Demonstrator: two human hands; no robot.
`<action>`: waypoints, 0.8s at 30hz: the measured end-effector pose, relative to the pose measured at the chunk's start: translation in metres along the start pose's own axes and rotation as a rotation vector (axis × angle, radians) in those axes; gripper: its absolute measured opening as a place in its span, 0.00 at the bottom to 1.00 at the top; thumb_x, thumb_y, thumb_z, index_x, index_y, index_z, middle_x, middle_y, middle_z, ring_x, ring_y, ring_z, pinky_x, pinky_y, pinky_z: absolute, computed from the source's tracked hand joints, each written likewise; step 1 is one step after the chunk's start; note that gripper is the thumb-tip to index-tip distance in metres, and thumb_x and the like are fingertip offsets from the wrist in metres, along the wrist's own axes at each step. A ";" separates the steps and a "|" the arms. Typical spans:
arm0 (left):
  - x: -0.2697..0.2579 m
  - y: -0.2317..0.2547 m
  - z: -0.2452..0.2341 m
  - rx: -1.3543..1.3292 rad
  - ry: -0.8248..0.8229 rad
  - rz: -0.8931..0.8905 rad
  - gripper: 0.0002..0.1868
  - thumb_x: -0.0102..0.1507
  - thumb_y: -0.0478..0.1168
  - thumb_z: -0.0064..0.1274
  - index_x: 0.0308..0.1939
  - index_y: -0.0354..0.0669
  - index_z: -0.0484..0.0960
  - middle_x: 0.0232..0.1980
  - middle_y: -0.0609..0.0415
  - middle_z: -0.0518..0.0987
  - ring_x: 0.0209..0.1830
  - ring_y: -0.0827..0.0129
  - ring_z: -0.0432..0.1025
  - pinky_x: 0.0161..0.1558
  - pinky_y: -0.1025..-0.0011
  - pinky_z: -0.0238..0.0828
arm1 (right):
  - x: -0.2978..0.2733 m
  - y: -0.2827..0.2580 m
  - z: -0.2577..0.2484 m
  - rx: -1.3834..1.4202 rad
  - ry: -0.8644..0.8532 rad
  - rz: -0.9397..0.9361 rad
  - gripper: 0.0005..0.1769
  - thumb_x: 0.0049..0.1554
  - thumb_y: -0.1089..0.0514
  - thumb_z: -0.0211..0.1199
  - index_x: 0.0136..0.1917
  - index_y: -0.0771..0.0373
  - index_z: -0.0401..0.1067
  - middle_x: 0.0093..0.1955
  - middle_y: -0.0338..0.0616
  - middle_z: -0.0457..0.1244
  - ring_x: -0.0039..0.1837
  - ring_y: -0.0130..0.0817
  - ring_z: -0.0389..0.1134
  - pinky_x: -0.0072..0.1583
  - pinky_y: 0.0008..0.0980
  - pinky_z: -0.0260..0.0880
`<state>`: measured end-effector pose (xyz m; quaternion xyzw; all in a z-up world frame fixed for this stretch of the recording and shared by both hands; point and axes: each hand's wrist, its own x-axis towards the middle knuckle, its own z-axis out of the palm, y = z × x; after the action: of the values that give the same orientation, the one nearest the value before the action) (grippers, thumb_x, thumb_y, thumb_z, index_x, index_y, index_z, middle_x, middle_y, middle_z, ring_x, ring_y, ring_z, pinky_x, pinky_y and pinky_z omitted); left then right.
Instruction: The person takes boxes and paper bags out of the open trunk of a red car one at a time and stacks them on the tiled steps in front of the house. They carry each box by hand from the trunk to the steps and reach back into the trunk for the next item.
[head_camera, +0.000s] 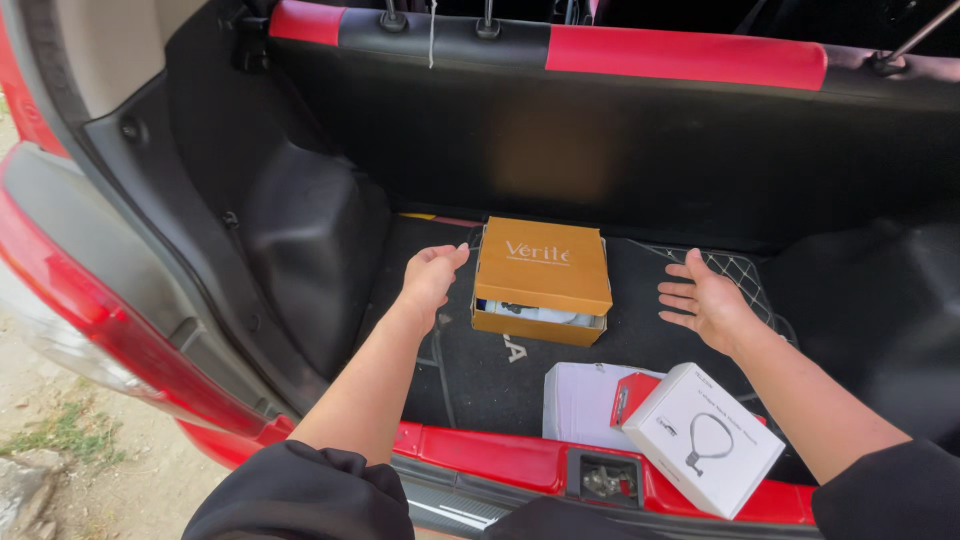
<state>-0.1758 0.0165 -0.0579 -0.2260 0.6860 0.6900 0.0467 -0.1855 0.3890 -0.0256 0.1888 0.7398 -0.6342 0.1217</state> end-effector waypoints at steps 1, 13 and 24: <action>0.006 -0.002 0.003 -0.005 -0.004 -0.011 0.30 0.61 0.55 0.57 0.63 0.48 0.76 0.65 0.51 0.77 0.67 0.60 0.68 0.65 0.52 0.62 | 0.010 0.002 -0.001 -0.010 -0.008 0.017 0.42 0.66 0.32 0.35 0.78 0.66 0.54 0.77 0.64 0.53 0.79 0.54 0.55 0.73 0.52 0.61; 0.087 -0.032 0.025 0.094 -0.023 -0.166 0.35 0.60 0.59 0.57 0.65 0.46 0.73 0.71 0.47 0.72 0.75 0.53 0.62 0.70 0.48 0.56 | 0.112 0.041 0.005 -0.074 -0.046 0.176 0.48 0.63 0.27 0.39 0.81 0.64 0.50 0.80 0.65 0.49 0.81 0.56 0.50 0.75 0.55 0.56; 0.148 -0.069 0.041 0.189 -0.095 -0.313 0.44 0.61 0.61 0.54 0.75 0.45 0.61 0.78 0.44 0.61 0.80 0.48 0.52 0.75 0.49 0.48 | 0.176 0.079 0.011 -0.107 -0.102 0.291 0.51 0.61 0.25 0.39 0.82 0.64 0.45 0.82 0.61 0.46 0.83 0.53 0.47 0.77 0.56 0.53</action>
<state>-0.2921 0.0239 -0.1794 -0.2916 0.7011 0.6169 0.2069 -0.3101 0.4096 -0.1716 0.2546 0.7303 -0.5783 0.2595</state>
